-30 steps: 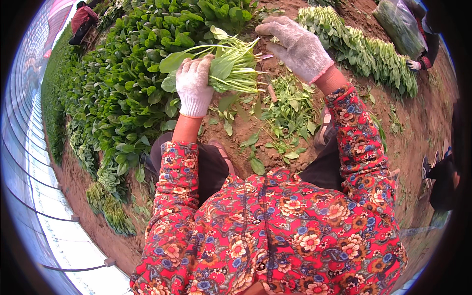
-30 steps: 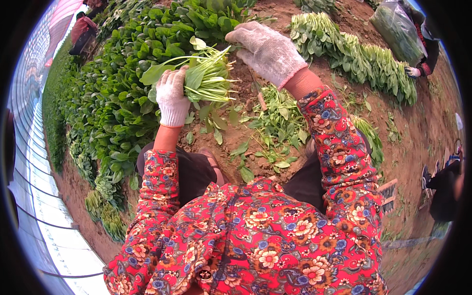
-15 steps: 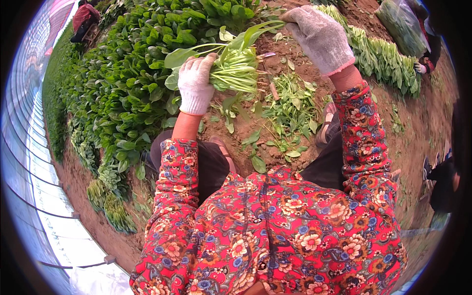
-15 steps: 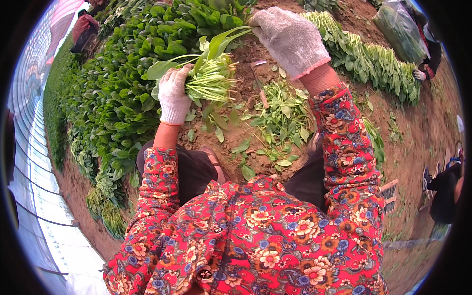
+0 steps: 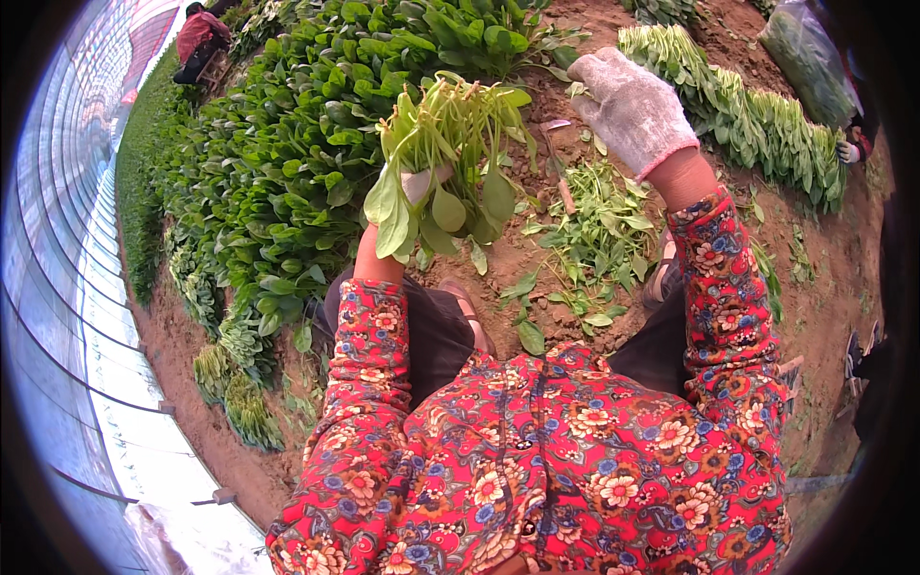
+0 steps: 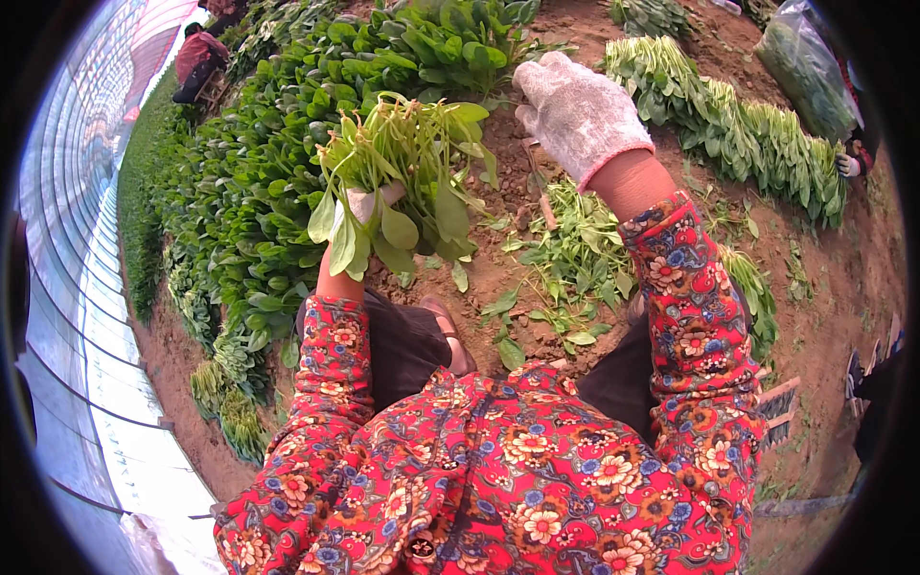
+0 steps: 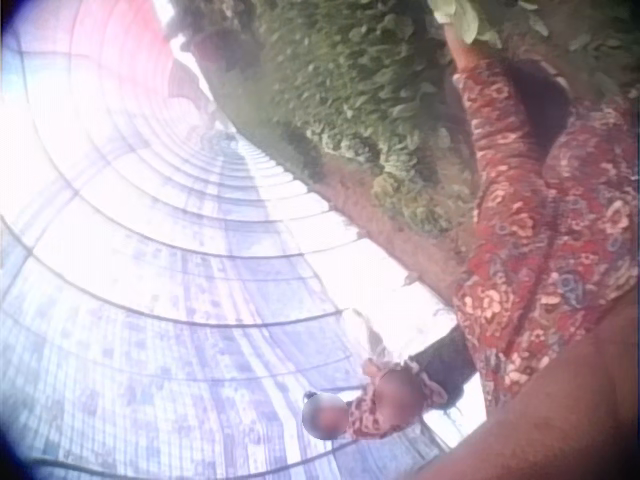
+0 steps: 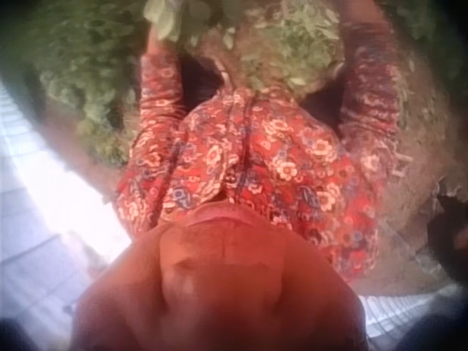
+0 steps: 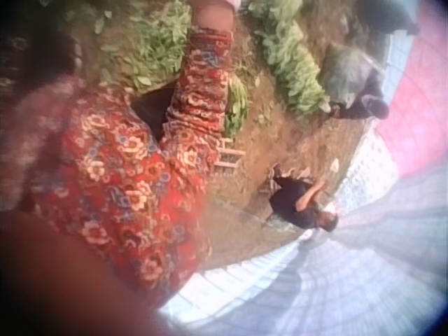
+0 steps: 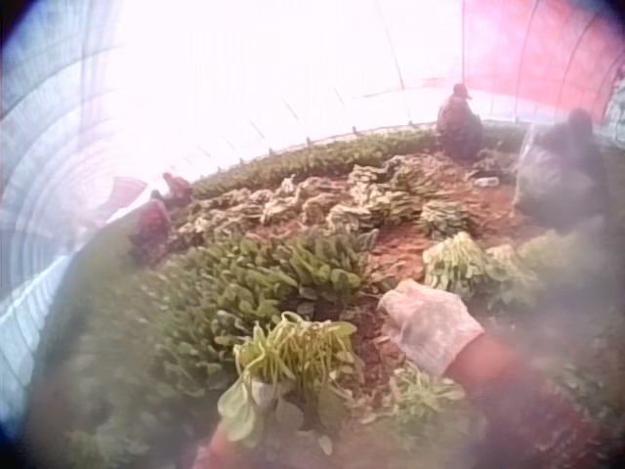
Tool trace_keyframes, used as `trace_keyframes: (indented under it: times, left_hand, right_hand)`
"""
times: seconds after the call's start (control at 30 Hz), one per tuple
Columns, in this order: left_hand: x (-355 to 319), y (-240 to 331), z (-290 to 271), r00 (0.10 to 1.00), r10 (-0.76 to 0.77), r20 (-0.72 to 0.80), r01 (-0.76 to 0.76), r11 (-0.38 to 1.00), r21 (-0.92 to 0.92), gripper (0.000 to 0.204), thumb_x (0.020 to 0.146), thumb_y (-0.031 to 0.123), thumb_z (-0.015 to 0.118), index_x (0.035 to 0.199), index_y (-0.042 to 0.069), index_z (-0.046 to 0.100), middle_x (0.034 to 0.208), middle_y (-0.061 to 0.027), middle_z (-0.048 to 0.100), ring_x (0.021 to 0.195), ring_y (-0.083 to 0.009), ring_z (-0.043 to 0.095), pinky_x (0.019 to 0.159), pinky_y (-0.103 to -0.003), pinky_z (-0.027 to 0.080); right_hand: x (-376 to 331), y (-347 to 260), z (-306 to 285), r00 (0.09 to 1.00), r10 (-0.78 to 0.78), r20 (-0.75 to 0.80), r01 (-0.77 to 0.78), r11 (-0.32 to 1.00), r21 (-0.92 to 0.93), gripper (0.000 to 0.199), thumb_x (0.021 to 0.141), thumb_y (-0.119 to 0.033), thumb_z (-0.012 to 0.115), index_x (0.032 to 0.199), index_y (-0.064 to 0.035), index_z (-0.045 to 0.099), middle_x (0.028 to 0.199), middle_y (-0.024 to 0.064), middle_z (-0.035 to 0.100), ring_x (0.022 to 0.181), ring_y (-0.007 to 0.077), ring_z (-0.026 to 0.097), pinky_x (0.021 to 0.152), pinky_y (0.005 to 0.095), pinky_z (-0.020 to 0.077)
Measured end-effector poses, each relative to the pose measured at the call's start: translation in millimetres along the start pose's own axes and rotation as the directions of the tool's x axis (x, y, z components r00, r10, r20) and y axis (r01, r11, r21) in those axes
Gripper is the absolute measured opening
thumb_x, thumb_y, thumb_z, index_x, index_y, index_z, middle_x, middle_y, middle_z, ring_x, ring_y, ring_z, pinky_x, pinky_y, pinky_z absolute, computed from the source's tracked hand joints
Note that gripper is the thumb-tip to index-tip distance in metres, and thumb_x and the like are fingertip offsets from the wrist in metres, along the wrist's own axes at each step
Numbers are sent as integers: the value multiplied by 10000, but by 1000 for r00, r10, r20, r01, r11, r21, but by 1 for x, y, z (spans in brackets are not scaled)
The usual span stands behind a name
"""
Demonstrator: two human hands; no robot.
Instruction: The person harvests leafy green vegetables in a greenhouse, using a small knife to cut bunches at the base, then gathers and places them on the ground. The person repeats this process multiple times, moving along the row.
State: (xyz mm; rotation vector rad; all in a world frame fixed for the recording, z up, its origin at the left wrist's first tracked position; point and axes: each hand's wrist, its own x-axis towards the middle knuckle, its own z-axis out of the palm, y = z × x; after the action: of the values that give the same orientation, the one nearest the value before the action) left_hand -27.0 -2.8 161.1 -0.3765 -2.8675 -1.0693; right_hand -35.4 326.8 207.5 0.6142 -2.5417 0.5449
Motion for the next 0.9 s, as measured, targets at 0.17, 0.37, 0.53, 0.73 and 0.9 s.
trace_keyframes:
  times: [0.17,0.37,0.53,0.73,0.9]
  left_hand:
    - [12,-28,15,999,-37,-2,36,982,-183,465,864,164,725,1306,86,604,1152,-82,708,1026,-182,680,911,-324,535]
    - [19,-52,30,997,-80,-16,72,955,-289,455,874,183,700,1313,106,607,1154,-85,707,1024,-196,680,911,-329,531]
    - [14,-44,33,986,-158,58,169,933,-317,600,835,240,760,1387,100,570,1227,-107,683,1099,-203,655,957,-354,515]
    - [2,-30,31,972,-169,165,229,844,-486,585,829,223,789,1355,68,585,1197,-95,689,1040,-193,659,890,-342,530]
    - [-4,-20,23,934,-267,236,356,685,-635,525,839,188,797,1311,51,613,1141,-78,703,941,-157,667,791,-320,553]
  right_hand:
    - [2,-45,19,993,32,-118,29,877,479,270,869,-304,725,1044,-116,643,940,102,650,887,321,675,756,433,552]
    - [2,-67,34,956,-70,-284,143,958,247,392,831,-302,771,1136,-125,601,1015,78,613,896,275,669,731,391,544]
    - [12,-63,48,945,-100,-312,120,992,46,396,795,-356,770,1076,-137,598,934,68,578,810,265,669,662,399,536]
    - [20,-57,59,954,-117,-275,122,992,4,253,857,-295,715,976,-115,582,879,77,588,782,282,667,641,395,545]
    - [23,-50,62,962,-122,-245,111,992,-59,151,891,-237,669,943,-119,589,840,76,602,748,284,675,617,393,550]
